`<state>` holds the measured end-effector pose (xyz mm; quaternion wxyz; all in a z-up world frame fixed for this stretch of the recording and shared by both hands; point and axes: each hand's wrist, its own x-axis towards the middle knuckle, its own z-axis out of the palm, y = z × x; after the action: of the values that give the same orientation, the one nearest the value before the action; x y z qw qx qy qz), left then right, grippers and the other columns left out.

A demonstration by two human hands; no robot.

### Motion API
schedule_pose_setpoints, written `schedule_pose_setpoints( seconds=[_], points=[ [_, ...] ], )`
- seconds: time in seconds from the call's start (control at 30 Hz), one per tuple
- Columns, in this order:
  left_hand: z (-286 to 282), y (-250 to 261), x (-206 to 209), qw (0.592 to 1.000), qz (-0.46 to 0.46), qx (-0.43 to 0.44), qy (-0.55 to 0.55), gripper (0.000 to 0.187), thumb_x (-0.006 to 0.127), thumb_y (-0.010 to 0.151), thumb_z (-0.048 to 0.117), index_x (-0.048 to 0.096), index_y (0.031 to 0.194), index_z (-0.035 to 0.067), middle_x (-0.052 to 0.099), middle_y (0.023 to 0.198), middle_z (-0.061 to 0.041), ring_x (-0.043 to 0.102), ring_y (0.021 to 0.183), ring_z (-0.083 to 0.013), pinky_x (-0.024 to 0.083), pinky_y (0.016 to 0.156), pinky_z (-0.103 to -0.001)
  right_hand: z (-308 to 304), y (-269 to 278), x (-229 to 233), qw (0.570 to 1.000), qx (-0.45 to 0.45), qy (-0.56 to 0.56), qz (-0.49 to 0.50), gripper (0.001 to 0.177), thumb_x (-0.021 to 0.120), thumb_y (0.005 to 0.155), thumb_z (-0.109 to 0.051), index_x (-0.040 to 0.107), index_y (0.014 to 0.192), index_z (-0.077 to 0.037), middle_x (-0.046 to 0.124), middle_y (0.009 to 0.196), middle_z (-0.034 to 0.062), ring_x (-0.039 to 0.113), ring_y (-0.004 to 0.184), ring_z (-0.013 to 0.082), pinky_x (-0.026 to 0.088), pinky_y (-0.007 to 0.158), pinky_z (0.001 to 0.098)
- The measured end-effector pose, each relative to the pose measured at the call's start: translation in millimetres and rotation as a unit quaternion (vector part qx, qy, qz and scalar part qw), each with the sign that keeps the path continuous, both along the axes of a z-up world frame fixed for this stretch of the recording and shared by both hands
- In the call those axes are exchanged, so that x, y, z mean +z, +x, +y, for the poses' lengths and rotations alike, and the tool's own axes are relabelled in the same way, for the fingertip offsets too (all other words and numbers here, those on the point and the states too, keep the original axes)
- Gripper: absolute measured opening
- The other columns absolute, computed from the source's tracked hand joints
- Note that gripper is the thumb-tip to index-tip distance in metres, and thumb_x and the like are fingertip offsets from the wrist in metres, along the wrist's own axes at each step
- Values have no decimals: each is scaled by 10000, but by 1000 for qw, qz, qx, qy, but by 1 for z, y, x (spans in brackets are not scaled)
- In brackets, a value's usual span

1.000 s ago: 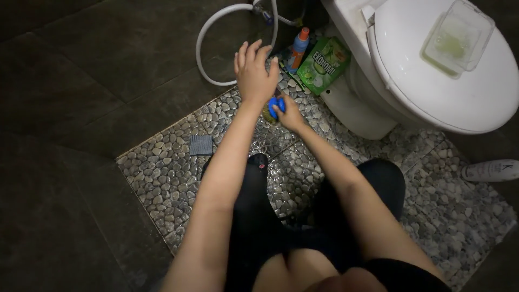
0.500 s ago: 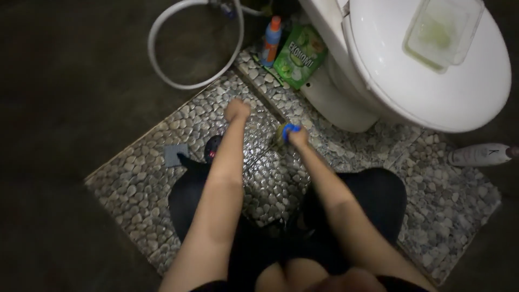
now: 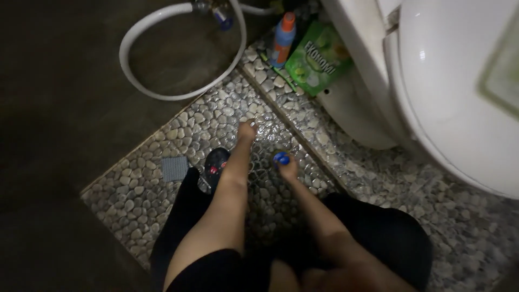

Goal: The person scrubs the pebble-tiled bathroom floor and lower wall tiles using a blue-handled scrub brush. They repeatedly dip the brush into a container of soapy water on the toilet lid, scrub the floor and wall, and rinse the brush with a handheld bidet sprayer.

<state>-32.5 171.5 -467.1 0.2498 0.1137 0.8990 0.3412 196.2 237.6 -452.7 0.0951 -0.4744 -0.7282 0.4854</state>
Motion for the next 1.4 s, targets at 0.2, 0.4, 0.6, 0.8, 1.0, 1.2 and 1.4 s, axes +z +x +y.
schedule_pose_setpoints(
  seconds=[0.2,0.4,0.6,0.8,1.0,1.2,1.4],
  points=[
    [3,12,-18,1000,21,-7,-12,294,673,934,261,744,1214,207,677,1216,-220,684,1053,-380,537,956,-438,-6,-2,-10,995,-24,33,-90,549,899,707,-289,669,1163,-87,742,1078,204,724,1001,336,565,909,427],
    [-13,39,-25,993,78,20,85,160,727,855,132,787,1003,128,720,1013,-182,713,904,-352,581,828,-420,7,4,-10,983,-79,86,-144,495,843,892,-376,660,1196,-31,729,1094,248,693,1025,413,533,926,467],
    [33,72,-22,943,-45,51,327,168,757,916,204,709,1047,112,760,992,-106,744,924,-248,566,809,-349,72,-48,-10,988,-52,-38,141,404,668,957,-248,621,1296,-34,719,1062,123,680,915,215,563,817,354],
    [76,83,8,946,26,-10,324,193,781,906,186,739,1082,119,697,1262,-119,663,1171,-300,539,1006,-399,119,-85,-13,860,-119,-394,302,368,676,993,-236,655,1294,-25,718,1084,68,669,875,169,562,763,298],
    [88,76,53,943,123,-29,306,561,891,754,218,677,1270,172,434,1547,-121,405,1399,-395,388,1125,-516,172,-85,1,970,-112,100,191,320,735,879,-76,675,1184,-1,742,1045,104,692,924,183,554,799,312],
    [90,74,47,952,152,11,265,591,879,767,210,637,1306,191,492,1483,-116,431,1391,-378,385,1152,-501,242,-88,25,934,-109,325,99,259,689,836,-33,733,1082,-99,763,1023,141,736,960,300,568,853,381],
    [81,84,34,959,141,12,244,560,866,780,189,639,1292,170,534,1429,-145,460,1353,-393,377,1138,-497,256,-90,30,948,-98,290,85,271,761,859,-84,741,1129,-107,758,1067,137,732,957,292,561,870,385]
  ],
)
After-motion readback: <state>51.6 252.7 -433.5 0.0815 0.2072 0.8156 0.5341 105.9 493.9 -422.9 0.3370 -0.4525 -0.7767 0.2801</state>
